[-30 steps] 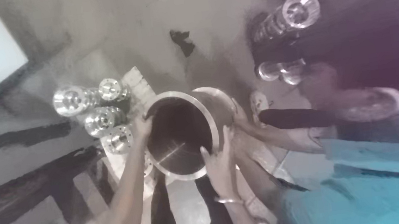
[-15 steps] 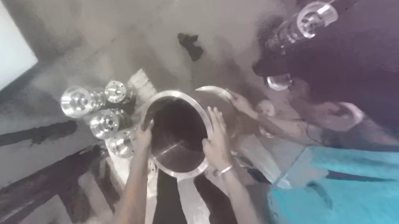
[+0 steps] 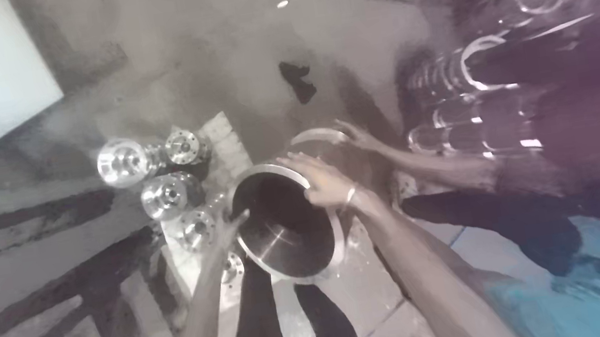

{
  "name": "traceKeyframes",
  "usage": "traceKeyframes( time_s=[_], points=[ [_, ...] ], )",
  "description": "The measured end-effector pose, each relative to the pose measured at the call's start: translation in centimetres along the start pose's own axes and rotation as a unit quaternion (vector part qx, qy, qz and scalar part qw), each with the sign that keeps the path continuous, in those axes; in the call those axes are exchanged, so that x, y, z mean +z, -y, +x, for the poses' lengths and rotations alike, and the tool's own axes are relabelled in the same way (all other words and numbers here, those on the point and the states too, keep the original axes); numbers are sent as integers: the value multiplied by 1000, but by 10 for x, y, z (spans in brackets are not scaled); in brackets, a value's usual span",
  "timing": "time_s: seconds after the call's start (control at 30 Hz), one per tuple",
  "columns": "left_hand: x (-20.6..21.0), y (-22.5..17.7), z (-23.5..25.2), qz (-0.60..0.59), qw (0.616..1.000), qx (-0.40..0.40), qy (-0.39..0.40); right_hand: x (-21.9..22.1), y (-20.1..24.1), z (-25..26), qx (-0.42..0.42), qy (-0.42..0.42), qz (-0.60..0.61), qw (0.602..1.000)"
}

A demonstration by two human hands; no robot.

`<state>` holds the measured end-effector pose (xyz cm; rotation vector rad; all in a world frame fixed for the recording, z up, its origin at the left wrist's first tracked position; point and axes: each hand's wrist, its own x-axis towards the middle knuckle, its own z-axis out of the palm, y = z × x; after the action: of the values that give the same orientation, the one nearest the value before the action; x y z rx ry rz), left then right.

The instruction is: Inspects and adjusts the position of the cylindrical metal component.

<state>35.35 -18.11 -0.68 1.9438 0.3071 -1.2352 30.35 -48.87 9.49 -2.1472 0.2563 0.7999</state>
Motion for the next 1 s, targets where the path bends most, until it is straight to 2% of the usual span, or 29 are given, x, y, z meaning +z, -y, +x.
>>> traceKeyframes(
  time_s=[0.03,0.1,0.23,0.3,0.33,0.37,0.4,0.47,0.5,0.57,0.63,0.73,0.8,1.0],
  points=[
    [-7,-12,18,-2,999,49,1,-3,5,5,-2,15,-9,1000],
    [-2,-35,38,0,996,80,-24,-11,12,14,8,33,-27,999],
    [2,-44,42,-20,998,59,-18,-21,10,23,24,47,-27,998],
    [5,-49,43,-38,998,53,-13,-26,9,22,40,25,-28,998],
    [6,-50,38,-43,998,39,-16,-22,12,13,57,-3,-31,998],
    [8,-54,35,-51,998,25,-22,-13,15,-1,74,-69,-37,994],
    [10,-56,36,-60,998,16,-31,5,16,-19,88,-174,-41,980],
    [18,-54,37,-77,996,1,-43,59,17,-62,131,-373,11,918],
    [19,-55,35,-83,995,1,-49,89,17,-76,159,-424,65,890],
    [23,-51,24,-84,994,-8,-67,139,14,-86,193,-470,166,845],
    [27,-54,31,-103,991,-20,-87,140,1,-64,159,-521,159,823],
    [38,-42,22,-149,979,-73,-119,115,-5,-60,137,-475,122,861],
    [44,-38,22,-207,966,-79,-135,90,-10,-49,113,-441,104,884],
    [78,-14,9,-385,900,-133,-154,16,-9,-23,92,-294,26,951]
  ],
)
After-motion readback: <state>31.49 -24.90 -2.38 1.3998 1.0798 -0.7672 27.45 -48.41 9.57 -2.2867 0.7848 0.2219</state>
